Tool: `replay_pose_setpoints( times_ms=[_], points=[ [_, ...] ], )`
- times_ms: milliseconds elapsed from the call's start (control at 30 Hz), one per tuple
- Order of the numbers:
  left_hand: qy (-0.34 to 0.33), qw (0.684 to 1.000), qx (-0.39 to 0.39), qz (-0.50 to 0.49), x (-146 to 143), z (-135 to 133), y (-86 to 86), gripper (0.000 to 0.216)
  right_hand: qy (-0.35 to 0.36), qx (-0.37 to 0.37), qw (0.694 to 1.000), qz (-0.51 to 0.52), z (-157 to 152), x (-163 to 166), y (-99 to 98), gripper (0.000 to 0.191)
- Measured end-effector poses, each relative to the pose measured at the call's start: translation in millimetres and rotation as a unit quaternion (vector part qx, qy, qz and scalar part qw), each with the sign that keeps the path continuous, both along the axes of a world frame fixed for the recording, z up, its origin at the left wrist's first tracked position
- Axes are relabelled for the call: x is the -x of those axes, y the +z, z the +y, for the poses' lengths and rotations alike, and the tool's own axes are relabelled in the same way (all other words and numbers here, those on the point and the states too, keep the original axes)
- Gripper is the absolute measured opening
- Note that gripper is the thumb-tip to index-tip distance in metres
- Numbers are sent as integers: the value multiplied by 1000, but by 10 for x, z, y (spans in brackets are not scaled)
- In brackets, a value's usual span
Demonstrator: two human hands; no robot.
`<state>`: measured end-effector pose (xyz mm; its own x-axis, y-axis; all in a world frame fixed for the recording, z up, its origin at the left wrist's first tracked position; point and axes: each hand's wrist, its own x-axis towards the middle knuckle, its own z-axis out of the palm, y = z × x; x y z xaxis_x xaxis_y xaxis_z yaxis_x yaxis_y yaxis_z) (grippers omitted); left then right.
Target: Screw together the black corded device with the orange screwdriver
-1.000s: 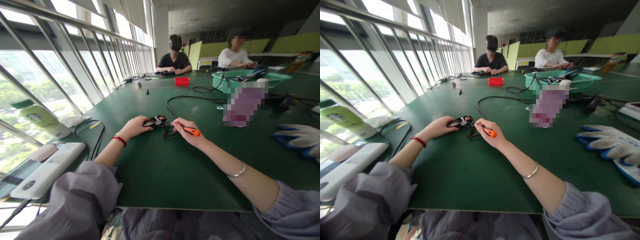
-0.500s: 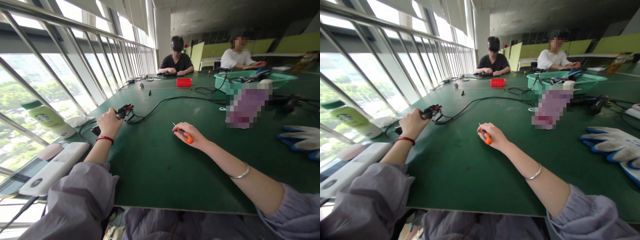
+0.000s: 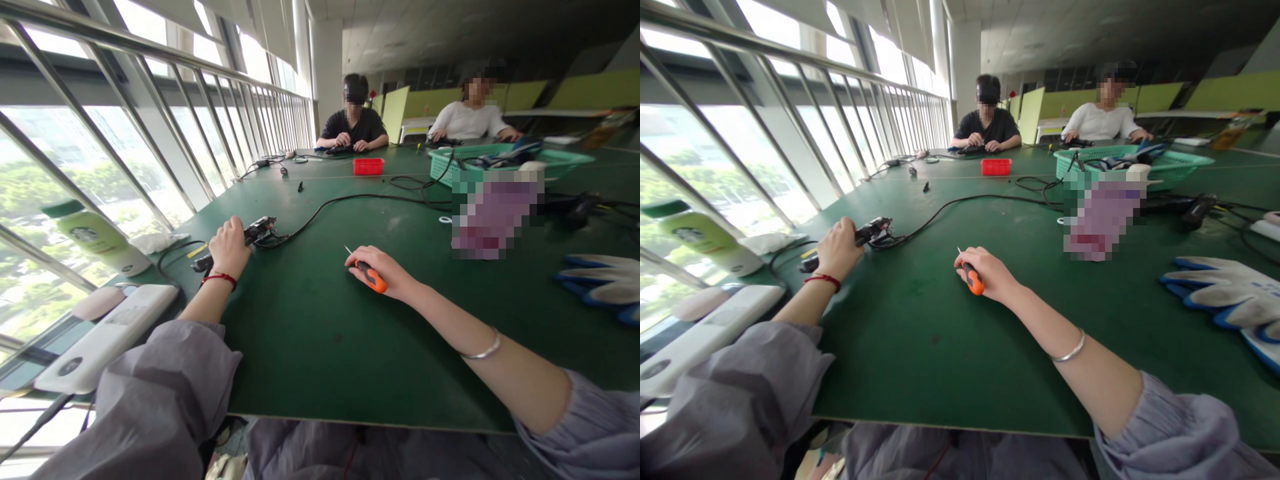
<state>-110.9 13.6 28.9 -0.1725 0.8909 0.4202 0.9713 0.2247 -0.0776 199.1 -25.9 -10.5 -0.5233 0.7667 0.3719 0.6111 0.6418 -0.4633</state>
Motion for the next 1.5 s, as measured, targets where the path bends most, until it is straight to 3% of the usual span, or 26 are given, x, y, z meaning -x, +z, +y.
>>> replay_pose_setpoints(
  times_ms=[367, 533, 633, 733, 900, 1033, 1167, 1267, 1400, 1500],
  points=[
    [1, 994, -102, 25, -37, -33, 48, 28, 1, -1, 1000, 16, 1, -2, -17, 12],
    [-46, 991, -128, 19, -151, -95, 105, 27, -21, 0, 998, 55, -30, 40, -28, 11],
    [-99, 987, -128, 9, -283, -131, 100, 26, -70, -7, 992, 108, -23, 59, -27, 17],
    [-195, 975, -111, 2, -486, -158, 27, 25, -128, -22, 978, 164, 3, 34, -3, 22],
    [-395, 917, -57, -21, -919, -200, -181, 28, -197, -51, 955, 218, 49, -38, 37, 23],
    [-438, 896, -30, -63, -1141, -190, -317, 33, -204, -33, 955, 211, 87, -42, -1, 20],
    [-446, 892, 6, -75, -1136, -117, -340, 38, -199, -7, 963, 183, 119, -34, -69, 16],
    [-429, 900, 10, -78, -962, -44, -266, 36, -204, 4, 966, 161, 134, -41, -106, 17],
    [-254, 965, -17, -64, -515, 52, -162, 35, -205, 12, 968, 142, 142, -61, -112, 18],
    [-162, 986, 25, -35, -205, 96, -144, 38, -198, 13, 972, 129, 145, -76, -101, 19]
  ],
)
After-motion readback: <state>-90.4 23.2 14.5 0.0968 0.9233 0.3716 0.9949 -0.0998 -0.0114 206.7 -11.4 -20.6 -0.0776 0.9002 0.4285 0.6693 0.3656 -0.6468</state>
